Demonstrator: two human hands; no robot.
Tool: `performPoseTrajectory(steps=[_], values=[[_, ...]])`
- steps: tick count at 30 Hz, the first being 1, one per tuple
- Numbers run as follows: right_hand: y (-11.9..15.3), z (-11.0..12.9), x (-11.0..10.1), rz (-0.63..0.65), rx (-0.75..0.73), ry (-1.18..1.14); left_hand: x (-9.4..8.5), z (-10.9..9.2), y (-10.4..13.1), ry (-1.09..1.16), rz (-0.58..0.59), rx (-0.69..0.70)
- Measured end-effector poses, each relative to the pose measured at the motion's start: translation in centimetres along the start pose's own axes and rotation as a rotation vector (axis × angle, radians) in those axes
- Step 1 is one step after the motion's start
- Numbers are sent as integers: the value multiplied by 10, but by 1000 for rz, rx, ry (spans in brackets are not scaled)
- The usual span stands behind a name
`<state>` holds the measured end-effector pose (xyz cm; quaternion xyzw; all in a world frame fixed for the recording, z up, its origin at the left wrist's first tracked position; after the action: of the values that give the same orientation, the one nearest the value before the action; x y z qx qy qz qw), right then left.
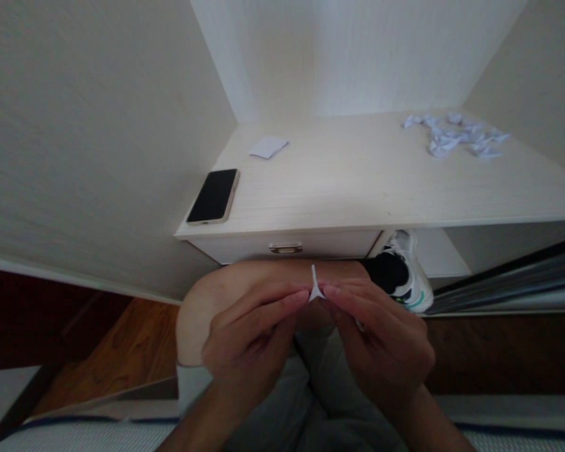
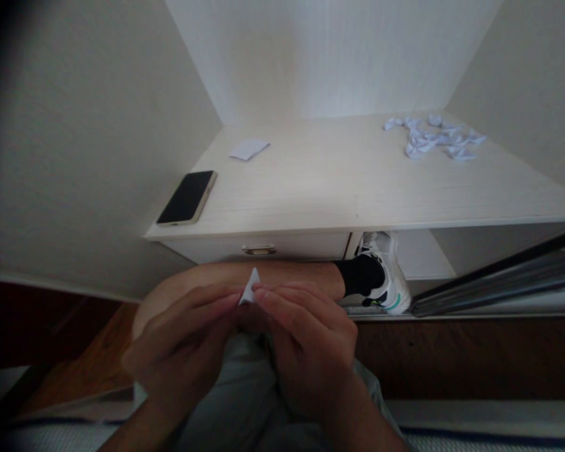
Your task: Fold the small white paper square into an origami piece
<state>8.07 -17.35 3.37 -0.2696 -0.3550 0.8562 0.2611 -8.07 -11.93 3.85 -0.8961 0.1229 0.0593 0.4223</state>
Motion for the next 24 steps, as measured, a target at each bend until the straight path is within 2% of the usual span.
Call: performPoseTrajectory(steps=[5,10,15,20,24], values=[[-7,-22,1,171,201,-140,-1,17,-12,129,71,-217],[-3,-45,10,294,442,-254,10,42,-8,332,103,-460],[-4,-49,12,276,453,-234,20,41,-13,397,83,-464],[-4,-48,14,249,474,-210,26,39,-17,359,27,-554],[0,-45,12,175,486,-204,25,28,-21,266,12,-441]])
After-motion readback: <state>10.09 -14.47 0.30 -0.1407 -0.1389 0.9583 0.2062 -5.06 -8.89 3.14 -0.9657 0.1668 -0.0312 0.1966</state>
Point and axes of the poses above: each hand's wrist, its own y-axis away from the middle knuckle, its own x-axis out of the palm, z = x × y, the point moved 8 cm from there along -y, towards the middle knuckle, and after that the axes turned 14 degrees about y, right-handed, at the moved point
